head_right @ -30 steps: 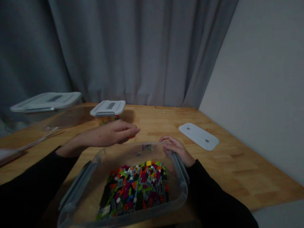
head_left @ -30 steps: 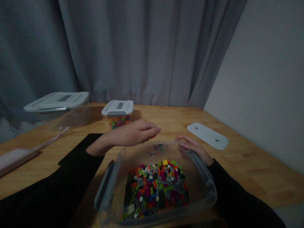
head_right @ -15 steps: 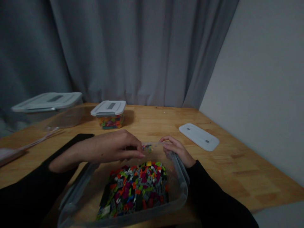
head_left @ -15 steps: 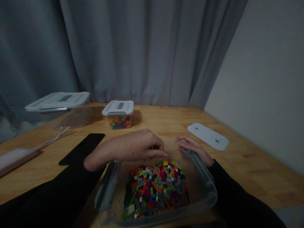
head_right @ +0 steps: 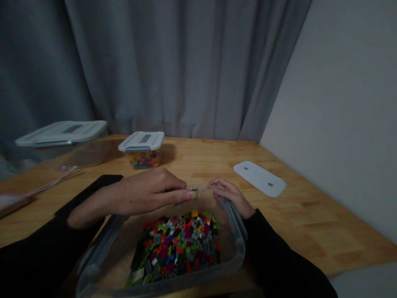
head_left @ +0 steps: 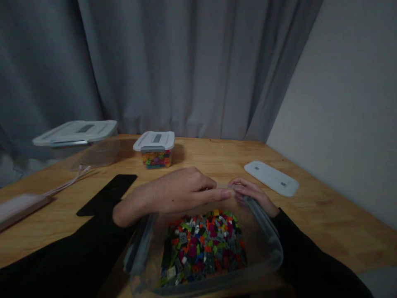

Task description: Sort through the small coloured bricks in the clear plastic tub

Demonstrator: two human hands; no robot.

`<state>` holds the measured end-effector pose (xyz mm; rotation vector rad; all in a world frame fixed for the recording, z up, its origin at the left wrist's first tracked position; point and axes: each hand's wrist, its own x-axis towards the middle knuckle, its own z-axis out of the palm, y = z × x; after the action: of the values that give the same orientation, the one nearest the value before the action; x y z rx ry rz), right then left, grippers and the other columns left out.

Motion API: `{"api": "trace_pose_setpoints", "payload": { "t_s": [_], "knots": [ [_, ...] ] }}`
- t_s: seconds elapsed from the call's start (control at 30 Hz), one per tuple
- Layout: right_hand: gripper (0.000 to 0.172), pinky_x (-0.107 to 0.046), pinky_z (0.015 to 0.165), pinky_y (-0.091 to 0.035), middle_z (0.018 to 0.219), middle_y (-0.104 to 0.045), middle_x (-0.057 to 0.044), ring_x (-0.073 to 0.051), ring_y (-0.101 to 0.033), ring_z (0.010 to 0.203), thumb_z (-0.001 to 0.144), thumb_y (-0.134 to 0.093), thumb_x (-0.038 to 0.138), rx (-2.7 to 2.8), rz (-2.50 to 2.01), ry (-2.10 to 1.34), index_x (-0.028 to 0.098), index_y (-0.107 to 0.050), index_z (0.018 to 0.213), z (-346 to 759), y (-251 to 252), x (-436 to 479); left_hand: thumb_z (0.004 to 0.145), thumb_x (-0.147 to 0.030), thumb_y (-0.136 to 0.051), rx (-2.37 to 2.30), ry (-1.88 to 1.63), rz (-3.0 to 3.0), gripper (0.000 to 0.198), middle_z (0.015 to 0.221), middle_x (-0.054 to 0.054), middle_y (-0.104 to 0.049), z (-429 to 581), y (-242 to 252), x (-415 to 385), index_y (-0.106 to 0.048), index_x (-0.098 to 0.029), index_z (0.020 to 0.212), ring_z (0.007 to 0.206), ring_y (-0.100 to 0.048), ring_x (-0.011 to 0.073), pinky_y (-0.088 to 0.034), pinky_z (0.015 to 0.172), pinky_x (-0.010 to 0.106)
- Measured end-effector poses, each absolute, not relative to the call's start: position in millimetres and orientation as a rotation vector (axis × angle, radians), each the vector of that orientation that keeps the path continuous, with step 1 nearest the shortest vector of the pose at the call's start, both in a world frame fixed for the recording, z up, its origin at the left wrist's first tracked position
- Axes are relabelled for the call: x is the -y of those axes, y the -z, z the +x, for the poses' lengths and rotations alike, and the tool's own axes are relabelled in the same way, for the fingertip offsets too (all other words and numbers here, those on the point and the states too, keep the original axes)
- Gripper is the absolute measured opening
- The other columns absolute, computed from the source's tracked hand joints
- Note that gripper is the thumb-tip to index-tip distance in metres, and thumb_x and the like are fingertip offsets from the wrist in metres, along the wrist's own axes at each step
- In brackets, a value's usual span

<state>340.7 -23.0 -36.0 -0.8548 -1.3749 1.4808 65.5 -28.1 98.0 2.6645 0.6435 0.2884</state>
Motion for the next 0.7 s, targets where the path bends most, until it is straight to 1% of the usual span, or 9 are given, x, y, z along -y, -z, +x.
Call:
{"api": "trace_pose_setpoints", "payload": {
  "t_s": [0.17, 0.3, 0.4, 0.5, 0.57, 0.6, 0.63, 0.67, 0.7],
  "knots": [
    [0.034, -0.026, 0.053, -0.021, 0.064, -0.046, 0.005, -0.010, -0.037, 0.056, 0.087, -0.077, 0.045, 1.358, -0.845, -1.509, 0.019, -0.067, 0.107, 341.2, 38.5, 21.5, 0.108, -0.059, -0.036, -0.628, -0.334, 2.665, 0.059, 0.068, -0.002, -0.061, 65.7, -98.5, 32.1, -0.066, -0.017, 0.078, 0.060, -0.055, 0.0119, -0.038, 0.059, 0.027],
    [0.034, -0.027, 0.054, -0.023, 0.065, -0.046, 0.005, -0.010, -0.039, 0.057, 0.088, -0.076, 0.047, 1.378, -0.853, -1.490, 0.019, -0.069, 0.105, 341.3, 38.4, 21.9, 0.108, -0.055, -0.040, -0.612, -0.419, 2.655, 0.053, 0.070, -0.002, -0.061, 66.0, -97.7, 27.8, -0.065, -0.017, 0.079, 0.063, -0.056, 0.0120, -0.038, 0.062, 0.027],
    [0.034, -0.026, 0.055, -0.025, 0.066, -0.047, 0.004, -0.011, -0.040, 0.059, 0.087, -0.077, 0.048, 1.381, -0.877, -1.471, 0.019, -0.070, 0.105, 340.9, 37.5, 22.5, 0.107, -0.051, -0.046, -0.631, -0.593, 2.639, 0.047, 0.069, -0.003, -0.059, 62.2, -91.5, 5.9, -0.065, -0.017, 0.081, 0.064, -0.055, 0.0124, -0.038, 0.064, 0.026],
    [0.033, -0.026, 0.055, -0.026, 0.066, -0.048, 0.004, -0.010, -0.039, 0.059, 0.088, -0.075, 0.047, 1.390, -0.881, -1.453, 0.019, -0.071, 0.106, 341.3, 38.1, 21.8, 0.105, -0.055, -0.046, -0.813, -0.750, 2.623, 0.047, 0.068, -0.003, -0.056, 53.8, -72.6, -33.2, -0.064, -0.018, 0.082, 0.066, -0.053, 0.0143, -0.037, 0.065, 0.028],
    [0.032, -0.026, 0.055, -0.025, 0.066, -0.047, 0.004, -0.010, -0.038, 0.058, 0.090, -0.074, 0.046, 1.410, -0.871, -1.452, 0.019, -0.071, 0.107, 342.0, 38.8, 21.0, 0.103, -0.060, -0.046, -0.978, -0.678, 2.600, 0.050, 0.070, -0.001, -0.057, 46.6, -52.5, -59.9, -0.062, -0.019, 0.081, 0.067, -0.053, 0.0159, -0.036, 0.064, 0.029],
    [0.032, -0.026, 0.055, -0.026, 0.066, -0.046, 0.004, -0.010, -0.038, 0.058, 0.090, -0.074, 0.046, 1.419, -0.867, -1.455, 0.019, -0.072, 0.106, 342.4, 39.1, 20.7, 0.100, -0.063, -0.048, -1.044, -0.518, 2.576, 0.051, 0.069, 0.000, -0.059, 42.8, -41.2, -70.5, -0.063, -0.019, 0.079, 0.066, -0.052, 0.0168, -0.036, 0.063, 0.030],
    [0.032, -0.026, 0.055, -0.026, 0.066, -0.046, 0.004, -0.011, -0.038, 0.059, 0.090, -0.074, 0.046, 1.425, -0.864, -1.459, 0.019, -0.072, 0.106, 342.7, 39.3, 20.5, 0.096, -0.063, -0.054, -1.050, -0.294, 2.532, 0.048, 0.071, 0.002, -0.062, 38.8, -29.7, -78.2, -0.064, -0.019, 0.078, 0.066, -0.054, 0.0180, -0.038, 0.063, 0.031],
    [0.033, -0.026, 0.055, -0.026, 0.066, -0.046, 0.004, -0.011, -0.038, 0.059, 0.089, -0.074, 0.047, 1.426, -0.862, -1.463, 0.018, -0.072, 0.106, 343.1, 39.5, 20.4, 0.089, -0.060, -0.065, -1.012, -0.173, 2.505, 0.043, 0.071, 0.003, -0.065, 34.8, -18.4, -82.8, -0.066, -0.019, 0.075, 0.066, -0.056, 0.0188, -0.040, 0.063, 0.031],
    [0.033, -0.026, 0.055, -0.026, 0.066, -0.045, 0.004, -0.011, -0.038, 0.059, 0.089, -0.074, 0.047, 1.423, -0.861, -1.465, 0.018, -0.072, 0.105, 343.4, 39.7, 20.4, 0.083, -0.057, -0.072, -0.973, -0.125, 2.468, 0.038, 0.072, 0.003, -0.067, 31.0, -7.8, -84.2, -0.069, -0.020, 0.075, 0.067, -0.058, 0.0196, -0.042, 0.064, 0.032]
  ]
}}
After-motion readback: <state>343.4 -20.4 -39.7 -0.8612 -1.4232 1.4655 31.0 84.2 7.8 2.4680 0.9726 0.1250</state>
